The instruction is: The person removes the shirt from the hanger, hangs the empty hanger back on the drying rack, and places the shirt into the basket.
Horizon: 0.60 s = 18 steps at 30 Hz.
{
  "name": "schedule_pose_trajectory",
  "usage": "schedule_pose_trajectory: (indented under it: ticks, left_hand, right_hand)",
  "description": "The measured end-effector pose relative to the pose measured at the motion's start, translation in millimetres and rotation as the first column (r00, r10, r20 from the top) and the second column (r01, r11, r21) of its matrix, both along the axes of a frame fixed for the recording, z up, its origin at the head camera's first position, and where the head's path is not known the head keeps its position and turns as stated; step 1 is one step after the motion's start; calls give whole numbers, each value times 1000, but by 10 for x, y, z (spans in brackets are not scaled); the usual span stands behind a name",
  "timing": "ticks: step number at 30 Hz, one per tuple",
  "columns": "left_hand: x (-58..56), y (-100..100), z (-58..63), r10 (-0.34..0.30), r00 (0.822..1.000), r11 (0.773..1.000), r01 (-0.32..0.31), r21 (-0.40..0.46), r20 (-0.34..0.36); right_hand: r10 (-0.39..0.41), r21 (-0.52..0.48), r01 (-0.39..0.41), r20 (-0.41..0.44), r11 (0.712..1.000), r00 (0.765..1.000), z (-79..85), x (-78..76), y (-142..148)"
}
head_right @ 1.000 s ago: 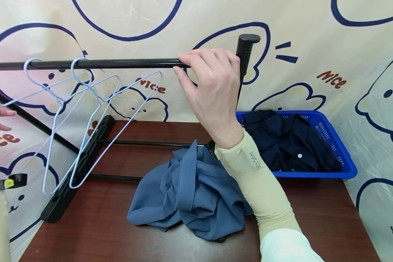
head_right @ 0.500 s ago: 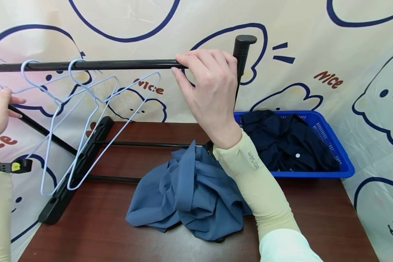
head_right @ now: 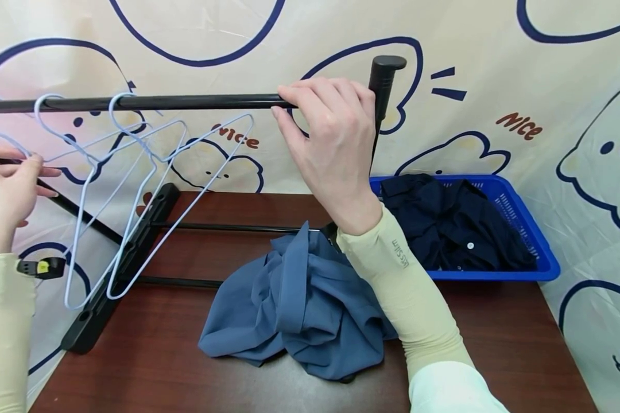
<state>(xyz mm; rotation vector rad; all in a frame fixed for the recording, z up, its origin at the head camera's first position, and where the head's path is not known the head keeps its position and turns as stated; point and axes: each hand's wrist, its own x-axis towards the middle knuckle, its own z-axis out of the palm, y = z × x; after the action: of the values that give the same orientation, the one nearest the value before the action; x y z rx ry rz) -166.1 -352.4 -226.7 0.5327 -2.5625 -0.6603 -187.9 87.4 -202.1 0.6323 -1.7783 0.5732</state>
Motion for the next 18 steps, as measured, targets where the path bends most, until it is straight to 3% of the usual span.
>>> schedule_pose_trajectory:
  ticks: [4,9,15,18]
  left_hand:
    - [6,-5,15,16,1000,1000,-16,7,27]
    - [66,44,60,80,995,996,-83,38,63]
    - [190,146,141,104,994,989,-103,107,-10]
    - [250,208,188,115,990,985,-102,139,-84]
  right_hand:
    - [2,-3,-2,-2,1000,1000,0,1,0]
    - [5,-5,-5,-2,1000,1000,1,3,-2]
    - [10,-6,-10,-4,1000,1000,0,4,-7]
    - [11,-7,-11,-6,1000,1000,-2,4,-8]
